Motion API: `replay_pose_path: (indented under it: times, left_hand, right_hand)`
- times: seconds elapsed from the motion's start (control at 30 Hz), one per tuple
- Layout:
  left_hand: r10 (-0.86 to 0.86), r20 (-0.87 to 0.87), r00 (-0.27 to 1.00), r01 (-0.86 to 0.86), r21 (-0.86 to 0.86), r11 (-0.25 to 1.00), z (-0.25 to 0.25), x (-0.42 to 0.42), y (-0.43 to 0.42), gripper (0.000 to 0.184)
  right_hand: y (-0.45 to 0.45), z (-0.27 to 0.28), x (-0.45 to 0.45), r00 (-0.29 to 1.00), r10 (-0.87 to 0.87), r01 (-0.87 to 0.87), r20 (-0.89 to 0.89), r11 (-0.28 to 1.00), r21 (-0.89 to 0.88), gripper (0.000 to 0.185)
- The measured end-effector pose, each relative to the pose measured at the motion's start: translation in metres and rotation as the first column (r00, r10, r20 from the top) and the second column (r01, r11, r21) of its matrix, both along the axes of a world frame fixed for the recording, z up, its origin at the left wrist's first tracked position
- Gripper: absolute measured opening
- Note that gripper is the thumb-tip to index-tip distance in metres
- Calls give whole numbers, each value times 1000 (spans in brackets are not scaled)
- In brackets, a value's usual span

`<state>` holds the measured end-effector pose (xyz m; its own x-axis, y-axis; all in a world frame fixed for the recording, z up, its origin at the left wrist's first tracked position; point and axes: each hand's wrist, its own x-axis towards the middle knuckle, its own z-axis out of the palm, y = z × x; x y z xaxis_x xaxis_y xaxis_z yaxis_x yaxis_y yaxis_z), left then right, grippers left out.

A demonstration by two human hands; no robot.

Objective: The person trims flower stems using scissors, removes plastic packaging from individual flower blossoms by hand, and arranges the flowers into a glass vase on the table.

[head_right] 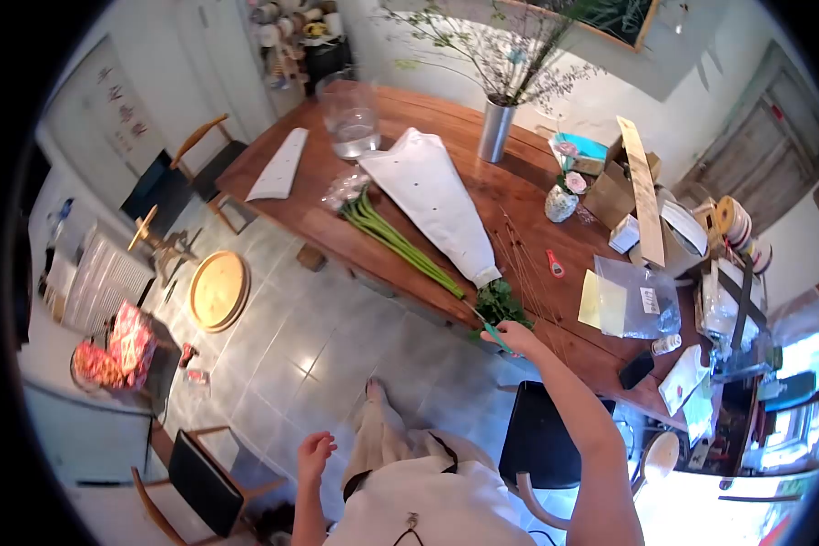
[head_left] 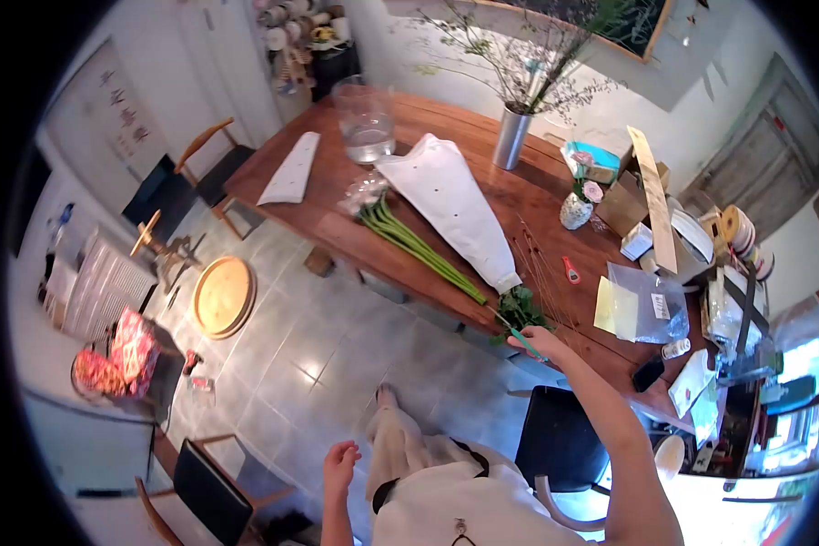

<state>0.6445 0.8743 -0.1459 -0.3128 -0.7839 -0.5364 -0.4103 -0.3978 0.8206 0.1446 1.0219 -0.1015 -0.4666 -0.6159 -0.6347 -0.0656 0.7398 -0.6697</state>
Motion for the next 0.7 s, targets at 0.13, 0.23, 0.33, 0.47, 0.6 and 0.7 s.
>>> replay_pose_path:
  times: [0.13, 0.23, 0.33, 0.47, 0.6, 0.7]
  left_hand:
    - [-351, 96, 931, 363, -189, 912, -33, -93, -95, 29]
    - [-575, 220, 788, 615, -325, 719, -6, -193, -156, 33]
    - [-716, 141, 683, 671, -508, 540, 3, -281, -211, 42]
    - [-718, 316, 620, 687, -661, 302, 18, -379, -256, 58]
    - [-645, 602, 471, 795, -607, 14, -3, -427, -283, 69]
    - [-693, 595, 406, 842, -539, 29, -17, -433, -289, 74]
  right_hand:
    - [-39, -18, -16, 982, 45, -22, -182, 992, 123, 69]
    - [-60, -30, -27, 985, 26, 9, -172, 980, 200, 68]
    - [-83, -12, -42, 984, 118, -69, -135, 943, 324, 64]
    - [-113, 28, -59, 993, 120, -107, 0, 889, 445, 57]
    - [-128, 35, -72, 987, 152, -157, 52, 841, 518, 53]
    - [-123, 26, -81, 959, 283, -246, 2, 832, 498, 51]
